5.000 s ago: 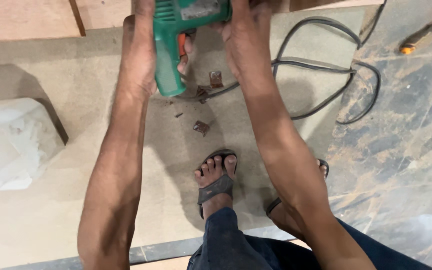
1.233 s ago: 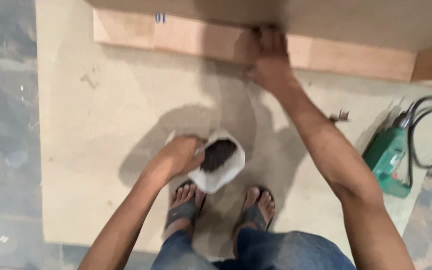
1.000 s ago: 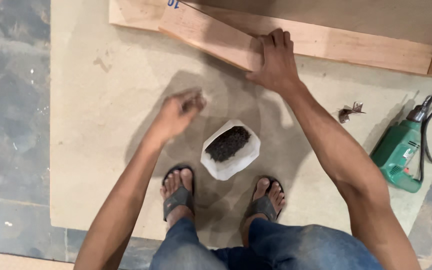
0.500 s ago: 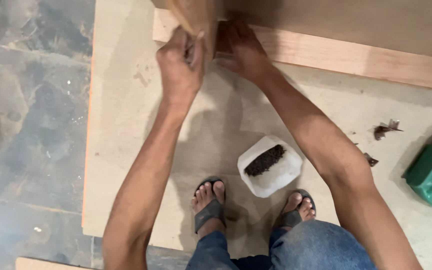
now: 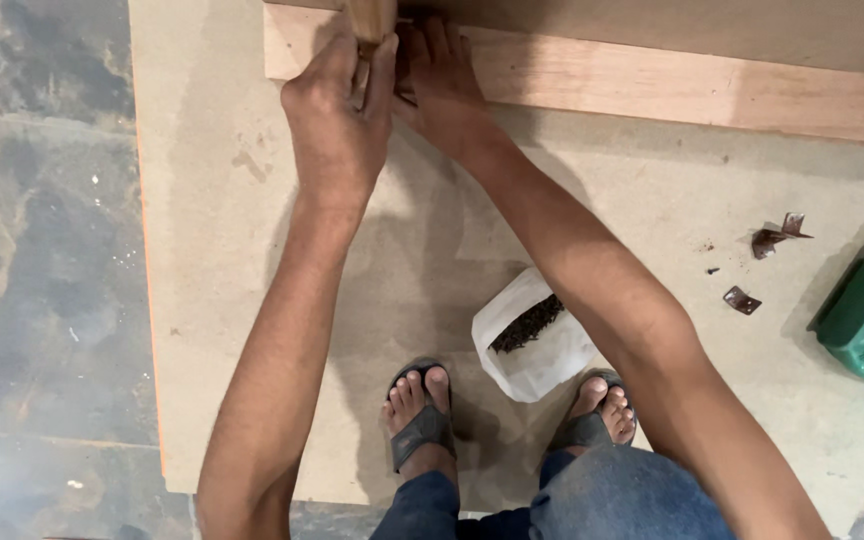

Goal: The person uses a corded electric drill to drive screws into wooden planks and metal brackets on the floor. They repeatedly pick screws from a white bag, position brackets, and fasten them to the wood pieces.

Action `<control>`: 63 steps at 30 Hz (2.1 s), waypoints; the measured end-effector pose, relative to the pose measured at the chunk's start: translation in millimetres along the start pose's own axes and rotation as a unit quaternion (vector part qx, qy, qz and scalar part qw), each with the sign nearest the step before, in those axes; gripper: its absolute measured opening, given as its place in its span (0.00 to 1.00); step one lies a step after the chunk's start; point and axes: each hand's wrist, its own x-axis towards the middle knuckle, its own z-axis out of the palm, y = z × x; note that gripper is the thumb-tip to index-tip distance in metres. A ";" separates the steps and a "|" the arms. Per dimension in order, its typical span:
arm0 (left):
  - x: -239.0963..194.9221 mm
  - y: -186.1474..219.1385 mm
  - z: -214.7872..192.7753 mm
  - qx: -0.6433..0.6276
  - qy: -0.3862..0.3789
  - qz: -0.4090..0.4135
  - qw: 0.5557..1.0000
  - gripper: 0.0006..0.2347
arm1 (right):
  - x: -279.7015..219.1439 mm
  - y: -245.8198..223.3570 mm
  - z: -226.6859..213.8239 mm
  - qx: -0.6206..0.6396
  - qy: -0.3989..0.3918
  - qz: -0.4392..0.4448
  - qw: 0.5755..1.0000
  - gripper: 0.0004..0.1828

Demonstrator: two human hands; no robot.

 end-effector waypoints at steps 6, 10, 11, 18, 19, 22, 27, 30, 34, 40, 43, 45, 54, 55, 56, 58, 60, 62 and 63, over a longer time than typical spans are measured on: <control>-4.5 -20.9 -2.3 -0.035 -0.095 -0.031 0.994 0.12 | -2.8 -1.8 9.0 -0.002 0.039 0.014 0.999 0.41; -20.2 -51.5 6.2 0.014 -0.144 0.016 0.989 0.15 | -6.7 2.1 11.5 0.019 0.024 0.039 0.999 0.49; -24.2 -59.6 13.3 0.005 -0.142 0.004 0.990 0.15 | -4.9 3.6 11.4 0.030 0.002 0.056 0.998 0.50; -40.4 -107.1 48.0 -0.011 -0.122 -0.017 0.992 0.12 | -2.3 10.6 -1.7 0.075 -0.040 0.068 0.994 0.48; -41.2 -109.6 49.4 -0.024 -0.116 -0.019 0.993 0.14 | -1.8 11.8 -7.5 0.100 -0.031 0.046 0.993 0.45; -43.3 -113.4 52.5 -0.011 -0.117 -0.055 0.991 0.17 | -0.8 8.8 -25.9 0.166 -0.024 0.017 0.986 0.35; -51.5 -117.8 54.2 0.020 -0.094 -0.005 0.995 0.21 | 2.2 -23.4 -42.9 0.147 -0.010 0.026 0.989 0.30; -49.5 -119.5 54.0 0.028 -0.087 0.027 0.995 0.20 | 16.0 -39.1 -44.7 0.073 -0.108 0.133 0.983 0.35; -45.3 -121.8 50.3 0.057 -0.127 0.021 0.990 0.22 | 21.2 -44.1 -36.9 0.090 -0.102 0.143 0.980 0.36; -42.3 -123.5 52.8 0.039 -0.096 0.027 0.994 0.20 | 20.3 -34.5 -24.2 0.084 -0.062 0.084 0.991 0.32; -42.2 -124.3 49.5 0.060 -0.111 0.034 0.991 0.22 | 20.3 -34.4 -27.4 0.099 -0.087 0.100 0.986 0.30; -40.4 -123.7 48.2 0.055 -0.110 0.035 0.992 0.23 | 21.6 -37.2 -32.1 0.103 -0.096 0.112 0.984 0.31; -40.6 -120.0 48.3 0.074 -0.140 0.009 0.987 0.26 | 27.3 -46.1 -40.3 0.090 -0.139 0.148 0.975 0.34; -40.6 -118.5 48.6 0.074 -0.140 -0.003 0.987 0.26 | 27.0 -46.4 -41.1 0.087 -0.138 0.141 0.977 0.33; -40.3 -117.3 49.0 0.068 -0.134 -0.002 0.989 0.25 | 26.9 -46.8 -41.7 0.083 -0.137 0.133 0.978 0.32; -39.6 -117.1 48.7 0.057 -0.123 0.001 0.991 0.24 | 28.6 -46.1 -43.9 0.090 -0.132 0.124 0.979 0.32; -41.0 -120.5 47.4 0.039 -0.127 -0.004 0.991 0.23 | 28.9 -44.0 -45.3 0.111 -0.127 0.123 0.978 0.33; -47.2 -122.9 48.7 0.046 -0.129 -0.012 0.991 0.23 | 25.6 -38.6 -47.1 0.152 -0.124 0.133 0.971 0.33; -46.9 -124.0 51.9 0.061 -0.125 -0.012 0.990 0.23 | 24.6 -33.9 -49.7 0.170 -0.119 0.137 0.969 0.34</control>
